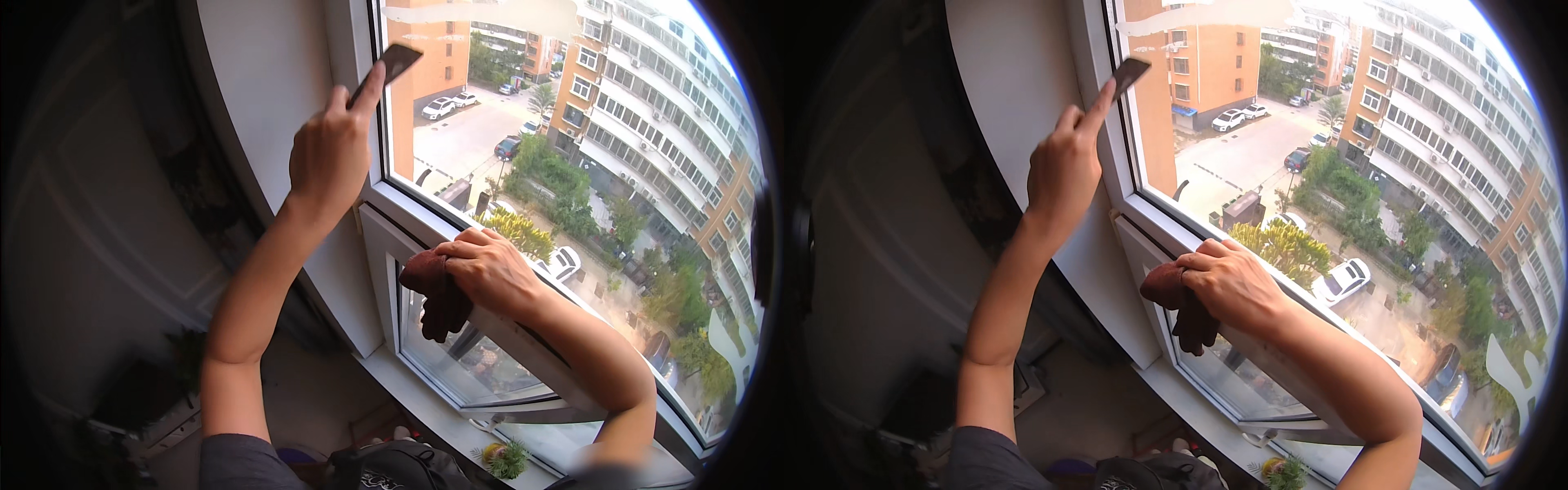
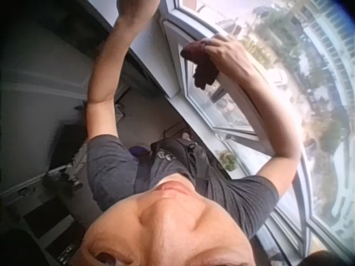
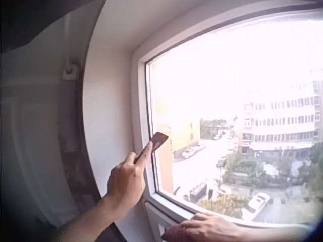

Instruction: The person uses a scraper to remove residue from the window frame and glass, followed by wiping the area with a cloth. The task involves alternating between scraping and wiping motions to clean the window surface and frame.

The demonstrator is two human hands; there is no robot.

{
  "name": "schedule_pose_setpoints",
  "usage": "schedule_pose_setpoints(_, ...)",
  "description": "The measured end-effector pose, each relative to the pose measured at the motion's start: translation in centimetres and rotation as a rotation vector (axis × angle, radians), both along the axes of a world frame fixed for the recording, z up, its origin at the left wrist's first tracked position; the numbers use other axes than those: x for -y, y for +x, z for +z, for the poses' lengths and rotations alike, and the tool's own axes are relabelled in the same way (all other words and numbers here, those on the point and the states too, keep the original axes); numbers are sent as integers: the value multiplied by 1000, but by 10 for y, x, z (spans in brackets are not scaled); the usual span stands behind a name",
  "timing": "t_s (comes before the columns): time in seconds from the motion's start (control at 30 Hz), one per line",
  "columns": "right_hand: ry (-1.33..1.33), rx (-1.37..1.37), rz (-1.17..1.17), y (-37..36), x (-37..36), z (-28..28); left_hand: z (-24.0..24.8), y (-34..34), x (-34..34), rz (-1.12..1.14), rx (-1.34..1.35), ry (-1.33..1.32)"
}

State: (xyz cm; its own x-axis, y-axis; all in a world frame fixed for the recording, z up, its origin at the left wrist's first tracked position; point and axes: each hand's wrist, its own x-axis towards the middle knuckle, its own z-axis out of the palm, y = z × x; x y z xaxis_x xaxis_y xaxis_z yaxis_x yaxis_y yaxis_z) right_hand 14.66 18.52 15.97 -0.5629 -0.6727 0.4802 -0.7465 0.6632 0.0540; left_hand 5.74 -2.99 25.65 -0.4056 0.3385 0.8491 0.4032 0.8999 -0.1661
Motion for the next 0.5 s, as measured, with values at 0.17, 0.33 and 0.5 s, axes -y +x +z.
schedule_pose_setpoints(0.17, -7, 9, -11, 1, 1, 2, -10, -4, 3, -37, 25, 24)
schedule_pose_setpoints(0.33, 13, 27, -27, 1, 2, 3, -1, -4, 3, -31, -12, 17)
schedule_pose_setpoints(0.5, 17, 18, -25, 0, 0, 1, -12, -2, 4, -13, 40, -19)
